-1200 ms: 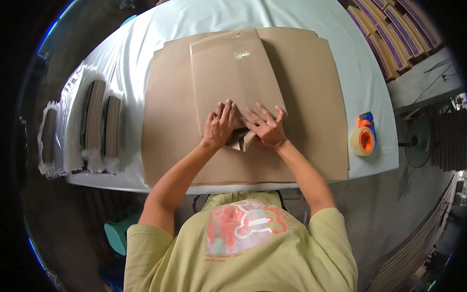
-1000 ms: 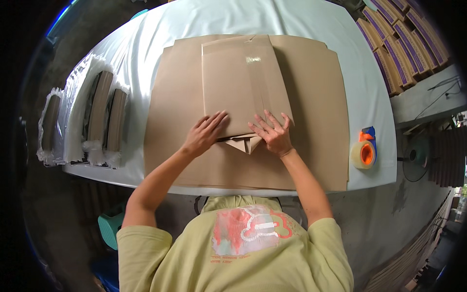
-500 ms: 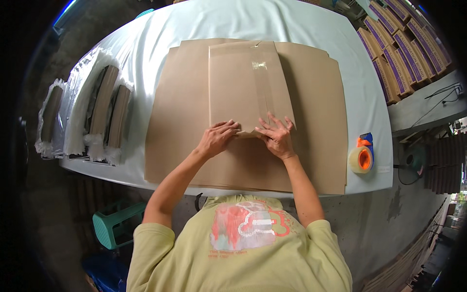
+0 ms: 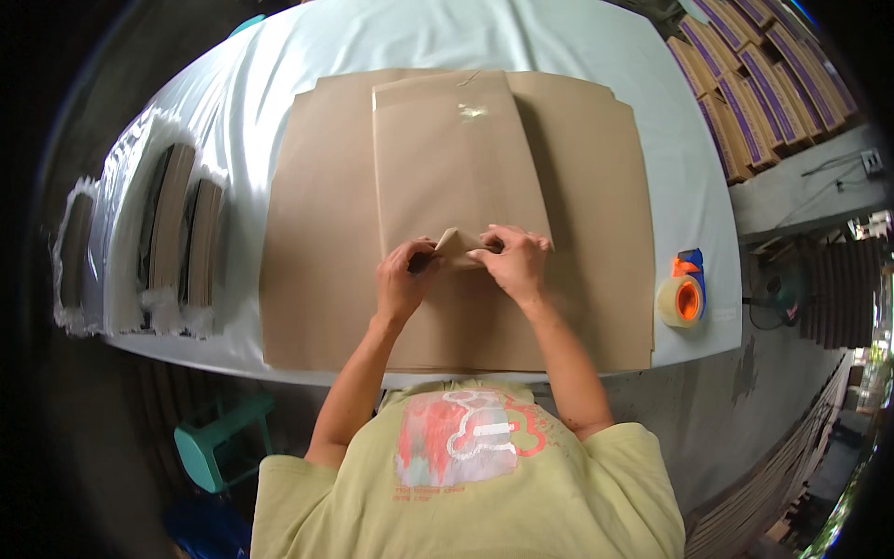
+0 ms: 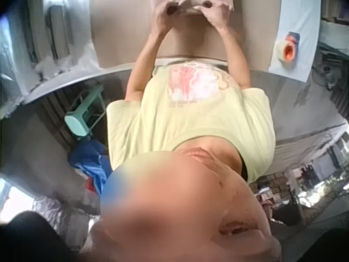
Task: The person wraps individual packaged items in brown paper, using a tape dispenser to secure the folds, and then prepares a stack of items in plastic sleeves to be wrapped in a larger sheet of brown paper.
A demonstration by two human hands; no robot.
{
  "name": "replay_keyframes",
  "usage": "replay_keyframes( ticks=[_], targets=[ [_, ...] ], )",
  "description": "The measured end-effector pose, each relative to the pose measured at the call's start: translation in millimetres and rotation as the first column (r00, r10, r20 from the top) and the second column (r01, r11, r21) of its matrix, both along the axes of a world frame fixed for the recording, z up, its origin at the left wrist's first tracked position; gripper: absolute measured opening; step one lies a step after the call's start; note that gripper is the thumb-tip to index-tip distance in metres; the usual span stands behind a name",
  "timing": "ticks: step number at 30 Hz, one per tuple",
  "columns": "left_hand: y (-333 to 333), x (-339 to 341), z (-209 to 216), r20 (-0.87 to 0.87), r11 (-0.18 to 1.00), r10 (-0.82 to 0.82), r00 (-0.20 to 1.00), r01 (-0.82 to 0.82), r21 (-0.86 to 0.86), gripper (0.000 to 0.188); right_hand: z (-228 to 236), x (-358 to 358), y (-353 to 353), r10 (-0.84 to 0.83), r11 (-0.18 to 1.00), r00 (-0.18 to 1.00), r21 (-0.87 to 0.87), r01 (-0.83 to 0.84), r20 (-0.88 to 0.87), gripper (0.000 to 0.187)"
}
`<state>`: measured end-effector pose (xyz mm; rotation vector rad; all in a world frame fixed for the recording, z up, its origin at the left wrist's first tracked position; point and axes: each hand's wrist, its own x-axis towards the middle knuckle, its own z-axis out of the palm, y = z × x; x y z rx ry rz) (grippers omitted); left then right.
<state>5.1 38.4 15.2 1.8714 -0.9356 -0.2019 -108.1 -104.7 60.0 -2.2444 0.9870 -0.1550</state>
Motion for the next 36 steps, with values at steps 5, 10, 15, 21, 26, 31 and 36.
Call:
replay_keyframes(
  ticks=[5,10,15,21,26,31,36],
  targets=[
    [-16,-6,18,0.113,0.922,0.220,0.969,-0.244,0.301,0.047,24,26,-26,-0.057,0.997,0.969,-0.061,0.044,-0.241,0.119],
    [-29,-23,31,0.333,0.816,0.096,0.938,-0.266,0.514,0.048,-12,22,-46,-0.053,0.994,0.974,0.078,0.072,-0.221,0.139],
    [-37,-66,-16,0.589,0.946,-0.193,0.784,-0.011,0.324,0.062,-6,20,-57,-0.096,0.995,0.980,-0.028,0.093,-0.174,0.137],
    [-10,-56,-7,0.498,0.872,-0.121,0.859,-0.148,0.467,0.076,-11,24,-4,-0.185,0.983,0.973,-0.029,0.183,-0.138,0.122],
    [-6,-51,-13,0.496,0.857,-0.143,0.856,-0.144,0.495,0.072,-12,25,7,-0.171,0.985,0.965,-0.011,0.173,-0.200,0.113],
    [-14,-55,-16,0.532,0.808,-0.128,0.837,-0.223,0.546,0.073,-6,27,-1,-0.123,0.992,0.966,-0.062,0.112,-0.227,0.111],
    [-17,-61,-14,0.574,0.799,-0.122,0.810,-0.263,0.541,0.074,-3,27,-14,-0.047,0.991,0.972,-0.134,0.017,-0.230,0.106]
  ],
)
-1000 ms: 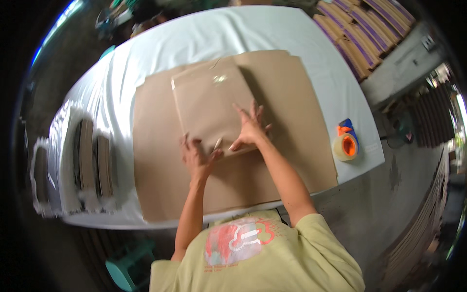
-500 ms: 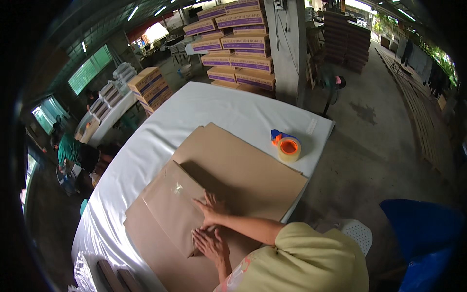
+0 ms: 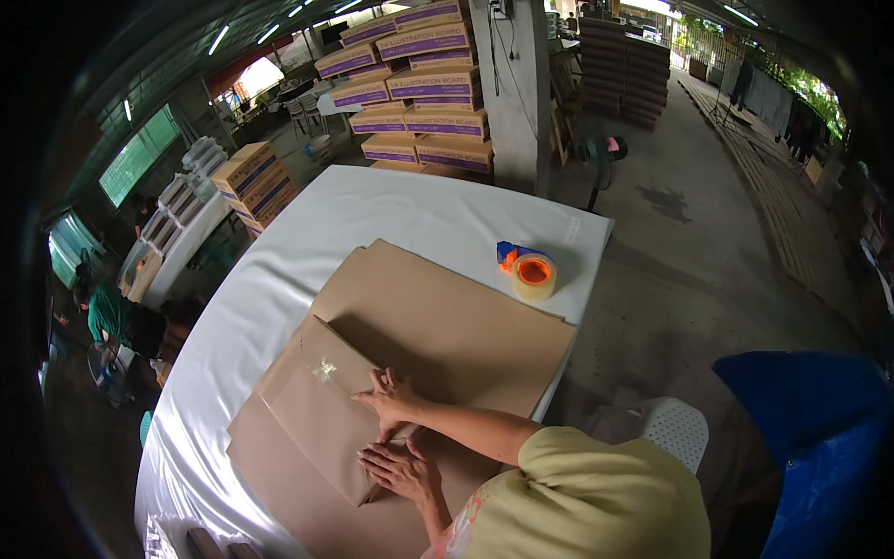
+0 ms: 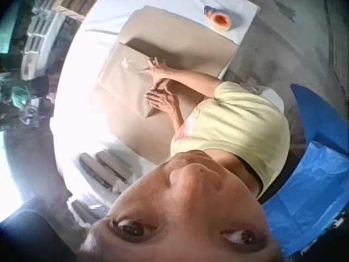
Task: The person wraps individual packaged items in brown paper, using a tape dispenser to secure the folds, and then prepares a stack of items in plastic sleeves to be wrapped in a larger sheet of brown paper.
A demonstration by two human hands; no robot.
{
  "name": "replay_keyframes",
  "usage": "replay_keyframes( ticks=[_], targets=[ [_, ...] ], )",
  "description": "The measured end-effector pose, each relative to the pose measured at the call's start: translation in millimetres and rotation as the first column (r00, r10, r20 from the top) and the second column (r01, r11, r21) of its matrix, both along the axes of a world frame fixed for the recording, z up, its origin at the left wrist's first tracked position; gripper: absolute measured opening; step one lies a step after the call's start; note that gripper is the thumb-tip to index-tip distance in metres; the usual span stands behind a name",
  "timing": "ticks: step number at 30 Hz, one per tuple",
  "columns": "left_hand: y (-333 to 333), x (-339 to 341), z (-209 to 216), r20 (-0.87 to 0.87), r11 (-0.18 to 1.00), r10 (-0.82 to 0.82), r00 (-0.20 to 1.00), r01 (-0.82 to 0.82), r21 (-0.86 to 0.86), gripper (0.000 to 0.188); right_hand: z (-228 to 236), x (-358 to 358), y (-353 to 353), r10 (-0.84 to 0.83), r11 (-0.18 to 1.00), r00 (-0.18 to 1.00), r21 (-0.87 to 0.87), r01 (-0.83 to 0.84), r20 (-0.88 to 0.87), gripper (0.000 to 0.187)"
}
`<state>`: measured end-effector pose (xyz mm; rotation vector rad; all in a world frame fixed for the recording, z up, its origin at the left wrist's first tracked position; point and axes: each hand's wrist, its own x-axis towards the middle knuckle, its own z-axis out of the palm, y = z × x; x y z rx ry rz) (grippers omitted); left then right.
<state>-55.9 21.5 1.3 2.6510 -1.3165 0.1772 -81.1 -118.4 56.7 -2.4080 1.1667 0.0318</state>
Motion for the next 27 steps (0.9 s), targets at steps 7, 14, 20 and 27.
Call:
replay_keyframes(
  ticks=[7,14,20,27],
  targets=[
    [-10,0,0,0.038,0.993,0.076,0.996,-0.079,0.089,0.073,-18,-17,-7,0.061,0.995,0.990,0.071,-0.071,0.130,0.098],
    [-11,29,-38,0.347,0.984,0.128,0.929,-0.163,0.076,0.067,42,-176,-74,-0.010,0.990,0.945,0.139,-0.038,0.326,0.088],
    [-32,25,-38,0.904,0.937,-0.008,0.427,0.320,-0.143,0.051,12,-343,-153,-0.455,0.876,0.797,0.040,0.481,0.398,0.090],
    [-132,-31,-29,0.457,0.976,0.198,0.867,-0.217,-0.011,0.059,-75,-381,-165,-0.487,0.869,0.732,0.179,0.461,0.477,0.099]
  ],
)
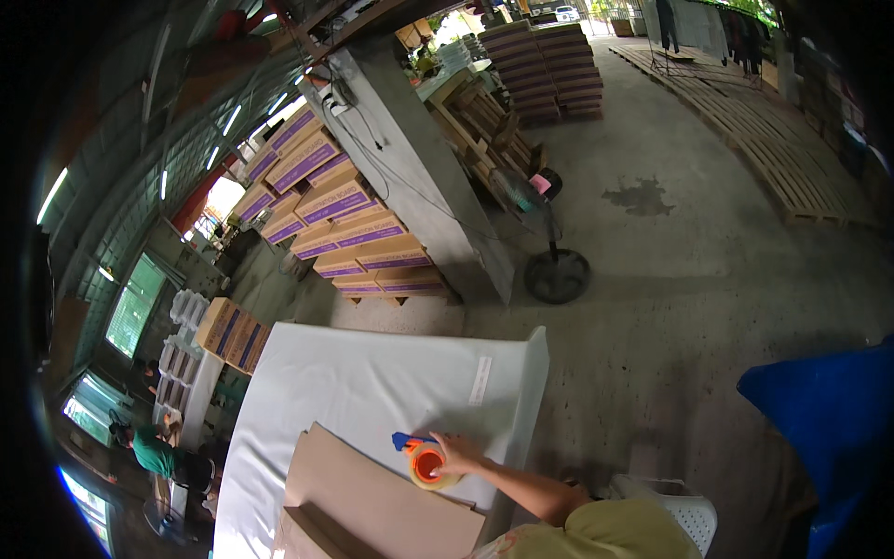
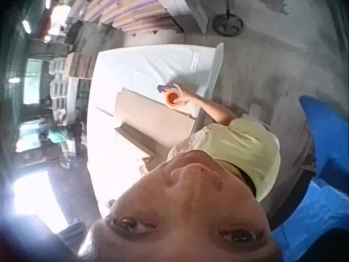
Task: The person wraps individual packaged items in brown paper, using a tape dispenser to secure the folds, and then prepares a stack of items in plastic sleeves to be wrapped in a larger sheet of brown paper.
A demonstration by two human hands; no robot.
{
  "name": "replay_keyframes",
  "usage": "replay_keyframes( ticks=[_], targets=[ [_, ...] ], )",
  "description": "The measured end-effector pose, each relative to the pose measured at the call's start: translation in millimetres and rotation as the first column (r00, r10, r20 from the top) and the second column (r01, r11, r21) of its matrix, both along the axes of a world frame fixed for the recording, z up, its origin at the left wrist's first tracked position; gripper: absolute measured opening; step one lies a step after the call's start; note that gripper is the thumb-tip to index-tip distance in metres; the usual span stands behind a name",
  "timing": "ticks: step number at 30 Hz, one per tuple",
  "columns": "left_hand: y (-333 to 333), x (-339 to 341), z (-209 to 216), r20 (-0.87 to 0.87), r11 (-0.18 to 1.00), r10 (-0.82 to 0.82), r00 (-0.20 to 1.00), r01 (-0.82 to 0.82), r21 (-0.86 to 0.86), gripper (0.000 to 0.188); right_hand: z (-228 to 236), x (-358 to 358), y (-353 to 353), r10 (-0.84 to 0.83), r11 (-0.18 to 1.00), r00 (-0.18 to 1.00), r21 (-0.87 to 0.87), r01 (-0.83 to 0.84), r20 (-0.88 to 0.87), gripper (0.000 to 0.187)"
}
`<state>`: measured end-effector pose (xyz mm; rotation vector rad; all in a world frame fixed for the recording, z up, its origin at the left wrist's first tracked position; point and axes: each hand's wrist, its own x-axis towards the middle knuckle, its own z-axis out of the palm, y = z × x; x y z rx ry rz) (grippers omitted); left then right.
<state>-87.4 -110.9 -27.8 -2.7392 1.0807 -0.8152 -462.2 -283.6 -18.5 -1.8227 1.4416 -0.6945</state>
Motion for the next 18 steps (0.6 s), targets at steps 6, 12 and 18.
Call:
replay_keyframes(
  ticks=[6,12,18],
  targets=[
    [-27,1,3,-0.127,0.975,0.213,0.969,-0.202,0.095,0.066,24,-4,-25,0.017,0.956,0.998,0.293,0.003,-0.066,0.069],
    [-24,7,1,-0.193,0.952,0.301,0.934,-0.283,0.118,0.074,1,19,-25,-0.127,0.978,0.990,0.156,0.135,-0.064,0.061],
    [40,42,-16,-0.318,0.891,0.453,0.833,-0.429,0.145,0.082,17,21,-29,-0.263,0.898,0.743,0.438,-0.045,0.615,0.064]
  ],
)
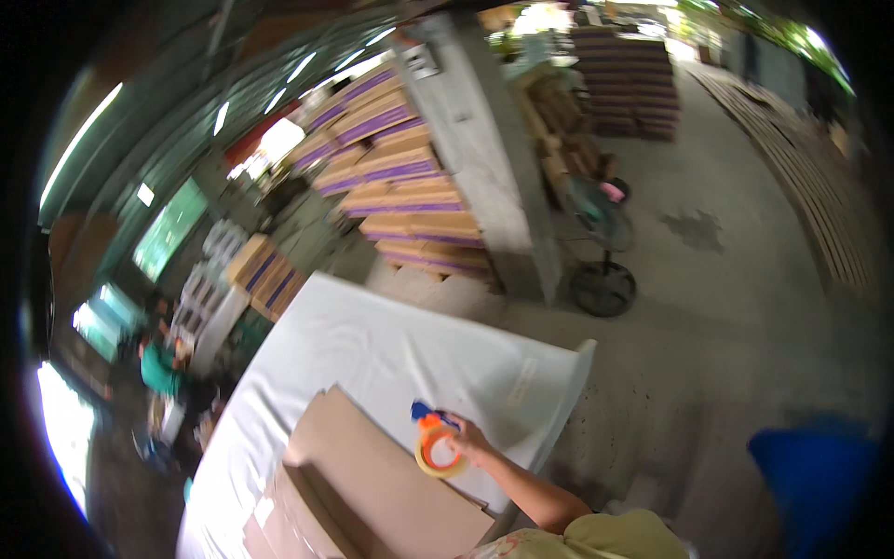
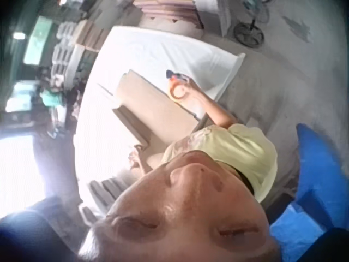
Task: The person wraps individual packaged items in brown paper, using a tape dispenser to secure the folds, and then prepares a stack of items in plastic sleeves to be wrapped in a larger sheet of brown paper.
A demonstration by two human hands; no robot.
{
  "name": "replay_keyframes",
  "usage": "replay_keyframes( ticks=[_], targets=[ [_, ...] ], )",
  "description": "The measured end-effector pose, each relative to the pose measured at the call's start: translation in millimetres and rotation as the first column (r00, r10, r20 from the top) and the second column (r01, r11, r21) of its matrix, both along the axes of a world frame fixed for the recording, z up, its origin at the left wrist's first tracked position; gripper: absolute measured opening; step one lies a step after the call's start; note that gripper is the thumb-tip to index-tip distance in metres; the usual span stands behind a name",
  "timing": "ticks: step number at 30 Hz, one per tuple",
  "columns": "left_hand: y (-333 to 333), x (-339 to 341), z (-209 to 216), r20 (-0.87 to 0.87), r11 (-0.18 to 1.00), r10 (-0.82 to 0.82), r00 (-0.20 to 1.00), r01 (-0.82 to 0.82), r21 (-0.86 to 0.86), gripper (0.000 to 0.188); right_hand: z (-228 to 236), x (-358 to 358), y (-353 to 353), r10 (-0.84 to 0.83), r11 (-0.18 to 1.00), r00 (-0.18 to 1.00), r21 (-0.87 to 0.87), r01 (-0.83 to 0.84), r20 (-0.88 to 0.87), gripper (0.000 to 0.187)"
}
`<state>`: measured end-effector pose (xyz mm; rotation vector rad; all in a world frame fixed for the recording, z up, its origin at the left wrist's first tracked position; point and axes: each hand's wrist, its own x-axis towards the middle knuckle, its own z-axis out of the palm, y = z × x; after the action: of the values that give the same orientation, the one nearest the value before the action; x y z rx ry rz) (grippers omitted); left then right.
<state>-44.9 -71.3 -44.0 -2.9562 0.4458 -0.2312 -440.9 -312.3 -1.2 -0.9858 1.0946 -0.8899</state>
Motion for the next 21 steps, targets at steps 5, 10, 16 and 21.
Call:
replay_keyframes(
  ticks=[5,10,16,21],
  targets=[
    [23,3,12,-0.219,0.991,-0.020,0.975,-0.010,-0.133,0.094,73,40,-3,0.030,0.978,0.677,0.117,-0.171,0.735,0.055],
    [43,-15,58,-0.282,0.893,-0.171,0.944,0.027,-0.450,0.108,113,145,36,0.180,0.794,0.345,0.071,-0.604,0.921,0.047],
    [65,6,60,-0.316,0.845,-0.460,0.830,0.299,-0.444,0.104,167,256,128,0.747,0.637,0.642,-0.463,-0.617,0.171,0.070],
    [67,28,63,-0.316,0.782,-0.587,0.745,0.422,-0.459,0.082,171,305,154,0.777,0.150,0.501,-0.663,-0.734,-0.380,0.068]
  ],
)
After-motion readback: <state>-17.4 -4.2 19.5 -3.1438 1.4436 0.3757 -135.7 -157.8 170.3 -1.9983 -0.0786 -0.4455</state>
